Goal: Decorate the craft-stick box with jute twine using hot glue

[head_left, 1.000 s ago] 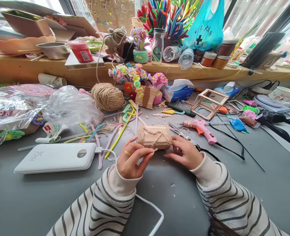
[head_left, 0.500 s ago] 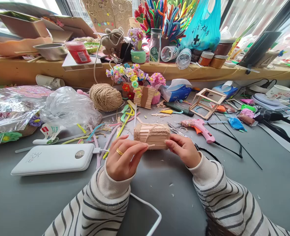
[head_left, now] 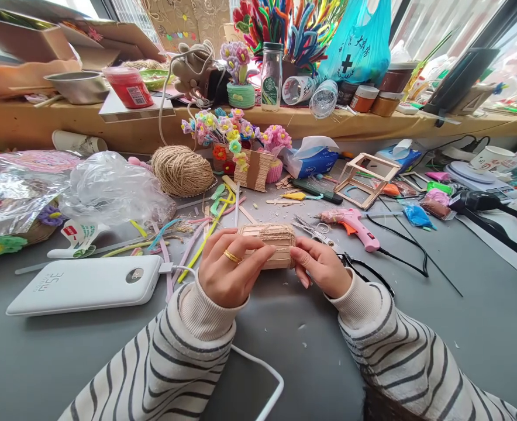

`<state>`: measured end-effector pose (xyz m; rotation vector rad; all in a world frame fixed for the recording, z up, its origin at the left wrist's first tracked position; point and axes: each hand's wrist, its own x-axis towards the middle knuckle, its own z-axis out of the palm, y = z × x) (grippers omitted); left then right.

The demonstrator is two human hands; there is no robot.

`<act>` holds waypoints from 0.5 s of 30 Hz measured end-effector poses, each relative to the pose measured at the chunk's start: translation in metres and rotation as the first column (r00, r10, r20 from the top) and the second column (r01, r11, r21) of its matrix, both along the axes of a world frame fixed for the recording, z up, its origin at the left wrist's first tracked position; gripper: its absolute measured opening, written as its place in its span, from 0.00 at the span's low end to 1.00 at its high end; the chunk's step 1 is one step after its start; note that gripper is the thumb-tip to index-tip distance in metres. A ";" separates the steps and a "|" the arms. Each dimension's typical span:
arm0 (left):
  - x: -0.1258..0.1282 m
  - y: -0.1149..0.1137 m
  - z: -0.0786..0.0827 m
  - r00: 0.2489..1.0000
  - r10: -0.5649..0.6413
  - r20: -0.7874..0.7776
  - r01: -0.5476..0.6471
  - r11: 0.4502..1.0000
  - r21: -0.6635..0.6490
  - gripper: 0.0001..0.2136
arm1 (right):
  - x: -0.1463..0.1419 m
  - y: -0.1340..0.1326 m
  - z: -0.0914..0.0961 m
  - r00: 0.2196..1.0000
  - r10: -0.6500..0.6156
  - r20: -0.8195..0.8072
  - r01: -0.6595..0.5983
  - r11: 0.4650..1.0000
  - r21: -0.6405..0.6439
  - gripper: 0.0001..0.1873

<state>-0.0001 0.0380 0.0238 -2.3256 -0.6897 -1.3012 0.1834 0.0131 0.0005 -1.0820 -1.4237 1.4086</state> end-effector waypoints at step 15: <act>0.010 0.010 -0.004 0.991 -0.122 0.047 0.122 0.993 0.003 0.09 | -0.004 -0.004 0.005 0.994 -0.009 -0.110 0.009 1.000 -0.006 0.19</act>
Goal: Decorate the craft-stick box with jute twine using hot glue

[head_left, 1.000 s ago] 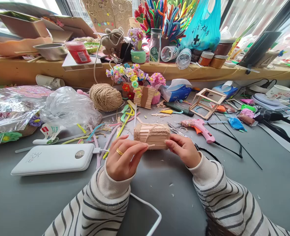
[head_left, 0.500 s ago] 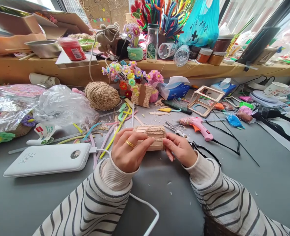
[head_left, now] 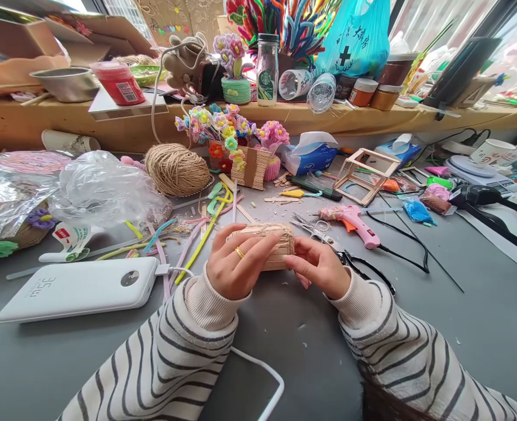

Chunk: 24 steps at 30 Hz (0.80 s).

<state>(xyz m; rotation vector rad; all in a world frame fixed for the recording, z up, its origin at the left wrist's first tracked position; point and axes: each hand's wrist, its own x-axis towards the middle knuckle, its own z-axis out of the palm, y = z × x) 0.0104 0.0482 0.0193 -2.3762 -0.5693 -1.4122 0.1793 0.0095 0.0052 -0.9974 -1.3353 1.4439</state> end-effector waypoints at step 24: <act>0.002 0.000 0.000 0.999 -0.004 -0.035 0.004 1.000 0.015 0.08 | -0.002 0.001 0.002 0.996 -0.051 0.075 0.049 0.998 0.035 0.15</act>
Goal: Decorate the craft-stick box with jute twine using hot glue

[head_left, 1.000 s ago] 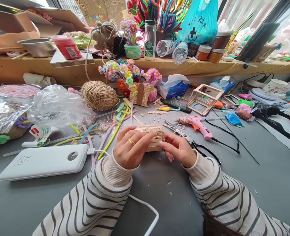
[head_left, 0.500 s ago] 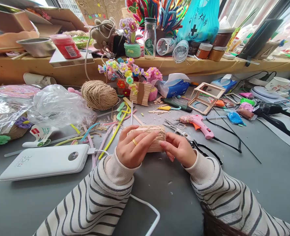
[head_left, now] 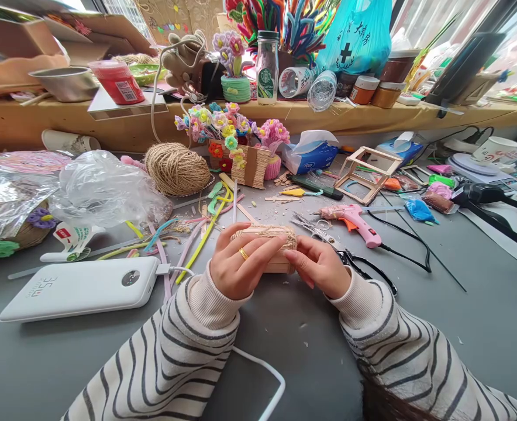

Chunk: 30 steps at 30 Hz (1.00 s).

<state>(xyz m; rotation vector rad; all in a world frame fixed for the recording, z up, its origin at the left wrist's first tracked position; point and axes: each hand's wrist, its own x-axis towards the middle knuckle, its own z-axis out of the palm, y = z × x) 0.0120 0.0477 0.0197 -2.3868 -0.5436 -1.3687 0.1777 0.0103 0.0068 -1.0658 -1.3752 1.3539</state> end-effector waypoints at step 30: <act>-0.002 0.003 -0.005 0.995 -0.095 -0.016 0.095 0.995 -0.021 0.08 | 0.000 0.000 -0.005 0.999 0.030 0.017 -0.029 0.996 -0.084 0.18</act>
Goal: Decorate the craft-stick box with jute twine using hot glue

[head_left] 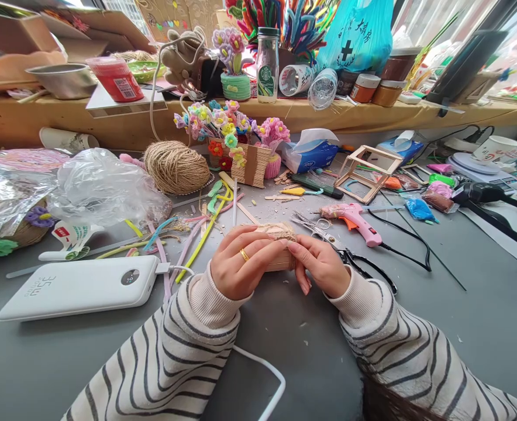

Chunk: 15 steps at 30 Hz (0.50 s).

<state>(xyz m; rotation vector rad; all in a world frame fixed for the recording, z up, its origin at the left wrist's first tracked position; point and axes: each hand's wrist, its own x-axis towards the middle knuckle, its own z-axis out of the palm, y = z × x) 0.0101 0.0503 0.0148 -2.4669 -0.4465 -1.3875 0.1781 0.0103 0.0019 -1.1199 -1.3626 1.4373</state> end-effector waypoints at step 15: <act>-0.025 -0.008 0.010 0.959 0.273 -0.072 -0.270 0.961 0.057 0.11 | 0.003 -0.001 0.002 0.993 -0.114 -0.002 0.114 0.993 0.036 0.18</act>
